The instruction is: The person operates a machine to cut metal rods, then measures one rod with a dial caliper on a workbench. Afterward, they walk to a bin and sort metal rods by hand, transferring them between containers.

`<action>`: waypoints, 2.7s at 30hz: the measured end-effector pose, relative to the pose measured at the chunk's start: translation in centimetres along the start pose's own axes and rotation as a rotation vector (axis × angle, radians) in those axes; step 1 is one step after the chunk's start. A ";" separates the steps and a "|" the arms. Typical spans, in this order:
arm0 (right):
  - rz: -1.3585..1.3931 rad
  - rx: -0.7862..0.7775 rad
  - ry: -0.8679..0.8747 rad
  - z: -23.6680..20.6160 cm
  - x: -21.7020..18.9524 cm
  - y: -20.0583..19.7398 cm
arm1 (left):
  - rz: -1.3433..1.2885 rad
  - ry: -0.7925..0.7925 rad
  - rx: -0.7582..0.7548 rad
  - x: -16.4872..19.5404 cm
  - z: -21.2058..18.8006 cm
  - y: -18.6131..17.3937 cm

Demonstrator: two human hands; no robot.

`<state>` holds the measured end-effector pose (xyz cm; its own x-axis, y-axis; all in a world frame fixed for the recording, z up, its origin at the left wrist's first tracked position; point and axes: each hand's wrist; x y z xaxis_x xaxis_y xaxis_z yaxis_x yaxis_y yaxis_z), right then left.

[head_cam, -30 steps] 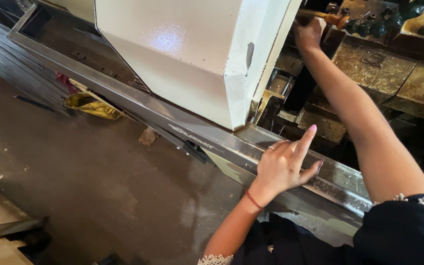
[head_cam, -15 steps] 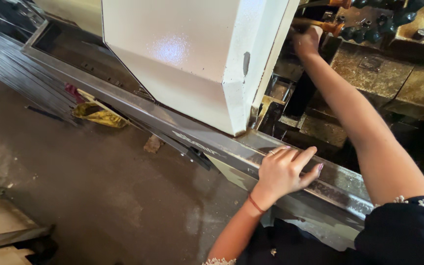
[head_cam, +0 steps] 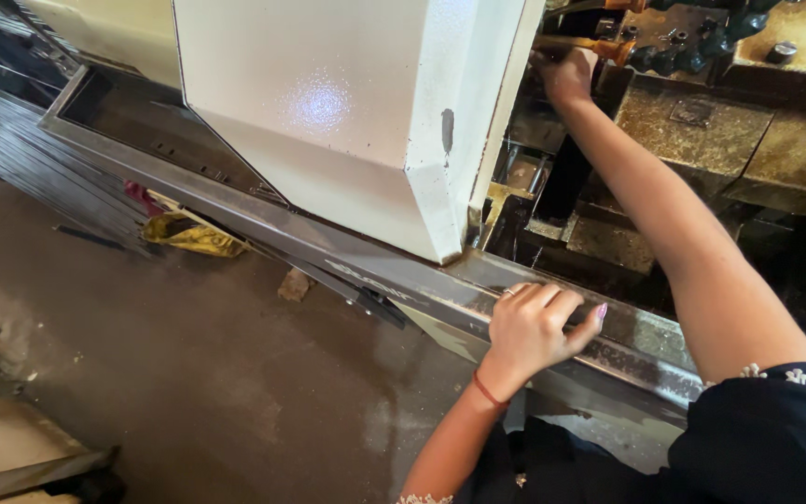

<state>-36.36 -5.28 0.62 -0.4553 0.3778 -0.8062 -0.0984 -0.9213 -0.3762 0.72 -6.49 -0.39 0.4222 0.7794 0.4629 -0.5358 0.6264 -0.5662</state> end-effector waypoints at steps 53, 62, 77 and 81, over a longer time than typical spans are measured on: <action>0.059 -0.079 0.027 0.8 0.4 0.6 | 0.010 -0.019 0.131 -0.4 0.4 -0.4; 0.079 -0.085 0.047 0.5 -0.1 0.9 | 0.013 -0.023 0.131 -0.5 0.6 -0.8; 0.069 -0.037 -0.062 0.9 -0.6 1.3 | -0.006 -0.028 0.119 -0.8 1.0 -1.0; -0.007 0.029 -0.075 1.3 -0.3 1.6 | -0.007 -0.034 0.095 -1.0 1.1 -0.8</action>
<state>-37.54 -6.95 0.84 -0.5195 0.3770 -0.7668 -0.1269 -0.9215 -0.3670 -0.03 -7.75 0.36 0.4014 0.7735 0.4905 -0.6007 0.6266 -0.4965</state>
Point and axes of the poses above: each hand's wrist, its own z-axis towards the middle knuckle, its own y-axis out of the palm, x = y × z, and after that the axes turned 4 degrees about -y, right-handed
